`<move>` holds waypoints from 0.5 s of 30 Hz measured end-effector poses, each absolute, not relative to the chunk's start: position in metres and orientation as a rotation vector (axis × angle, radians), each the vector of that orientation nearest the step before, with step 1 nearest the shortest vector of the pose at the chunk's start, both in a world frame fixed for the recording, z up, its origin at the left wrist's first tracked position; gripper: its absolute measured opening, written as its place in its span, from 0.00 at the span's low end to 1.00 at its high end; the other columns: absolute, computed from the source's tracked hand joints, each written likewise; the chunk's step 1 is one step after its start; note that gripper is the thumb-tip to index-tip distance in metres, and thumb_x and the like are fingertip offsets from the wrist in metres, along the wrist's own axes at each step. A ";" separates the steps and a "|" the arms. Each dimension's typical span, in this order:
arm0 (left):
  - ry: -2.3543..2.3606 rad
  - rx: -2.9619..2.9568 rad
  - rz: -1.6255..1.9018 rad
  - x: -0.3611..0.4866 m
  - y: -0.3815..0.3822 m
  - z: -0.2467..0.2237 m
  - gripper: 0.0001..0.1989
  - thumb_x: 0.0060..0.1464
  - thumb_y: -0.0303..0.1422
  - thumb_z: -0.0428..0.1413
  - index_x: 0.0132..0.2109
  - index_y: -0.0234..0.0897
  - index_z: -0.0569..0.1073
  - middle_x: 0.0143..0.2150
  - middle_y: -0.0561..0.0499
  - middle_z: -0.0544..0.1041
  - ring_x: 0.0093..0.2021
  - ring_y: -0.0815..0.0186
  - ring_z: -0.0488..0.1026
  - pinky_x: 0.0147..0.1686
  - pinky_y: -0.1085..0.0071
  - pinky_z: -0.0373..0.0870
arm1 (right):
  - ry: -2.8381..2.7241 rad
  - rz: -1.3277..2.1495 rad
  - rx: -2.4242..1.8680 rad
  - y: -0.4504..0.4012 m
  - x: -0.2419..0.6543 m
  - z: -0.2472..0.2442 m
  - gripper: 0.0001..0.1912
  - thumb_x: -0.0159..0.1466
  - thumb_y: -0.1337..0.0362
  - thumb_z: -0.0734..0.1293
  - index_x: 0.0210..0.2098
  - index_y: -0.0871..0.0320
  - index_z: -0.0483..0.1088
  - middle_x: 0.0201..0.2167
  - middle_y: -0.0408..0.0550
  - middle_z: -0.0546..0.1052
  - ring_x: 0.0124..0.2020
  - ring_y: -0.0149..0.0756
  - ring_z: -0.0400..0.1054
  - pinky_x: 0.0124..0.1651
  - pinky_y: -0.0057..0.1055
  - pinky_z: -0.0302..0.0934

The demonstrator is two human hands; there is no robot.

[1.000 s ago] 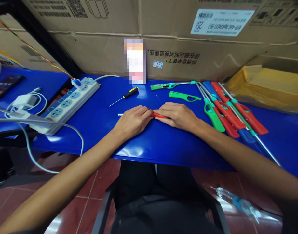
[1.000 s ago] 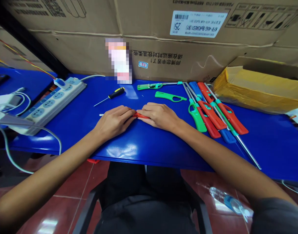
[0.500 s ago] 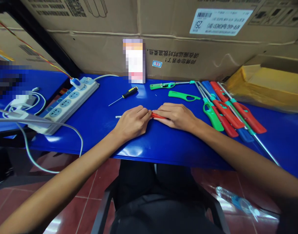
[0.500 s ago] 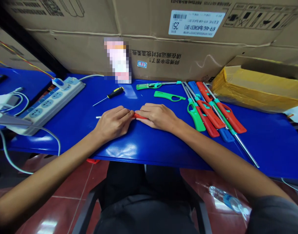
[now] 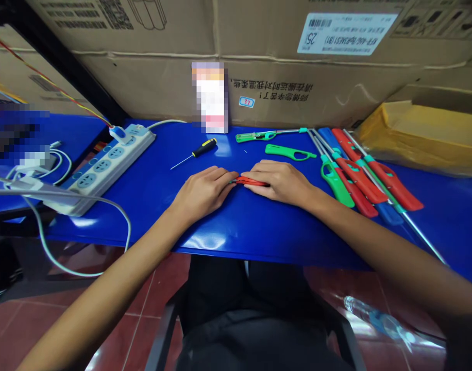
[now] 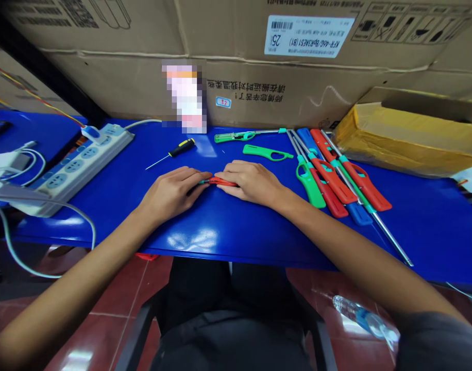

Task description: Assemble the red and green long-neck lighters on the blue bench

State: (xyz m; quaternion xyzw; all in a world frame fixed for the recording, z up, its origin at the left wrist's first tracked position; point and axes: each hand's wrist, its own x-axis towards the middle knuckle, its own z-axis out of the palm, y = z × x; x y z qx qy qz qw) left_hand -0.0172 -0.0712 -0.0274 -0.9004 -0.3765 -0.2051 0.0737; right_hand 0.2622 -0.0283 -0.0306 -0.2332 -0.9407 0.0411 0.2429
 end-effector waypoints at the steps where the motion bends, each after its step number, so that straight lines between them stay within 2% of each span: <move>1: -1.140 -2.713 -0.620 -0.017 -0.071 -0.028 0.14 0.80 0.36 0.54 0.61 0.35 0.80 0.52 0.43 0.87 0.50 0.58 0.85 0.48 0.63 0.83 | -2.570 0.127 -0.642 -0.028 0.262 -0.030 0.15 0.80 0.60 0.69 0.59 0.57 0.85 0.49 0.55 0.88 0.50 0.50 0.82 0.56 0.45 0.77; 15: -1.133 -2.751 -0.701 -0.020 -0.072 -0.025 0.16 0.80 0.37 0.54 0.60 0.37 0.84 0.51 0.44 0.89 0.47 0.58 0.85 0.47 0.60 0.85 | -2.579 0.134 -0.636 -0.029 0.263 -0.030 0.17 0.80 0.59 0.69 0.61 0.57 0.84 0.51 0.55 0.88 0.52 0.48 0.82 0.56 0.44 0.77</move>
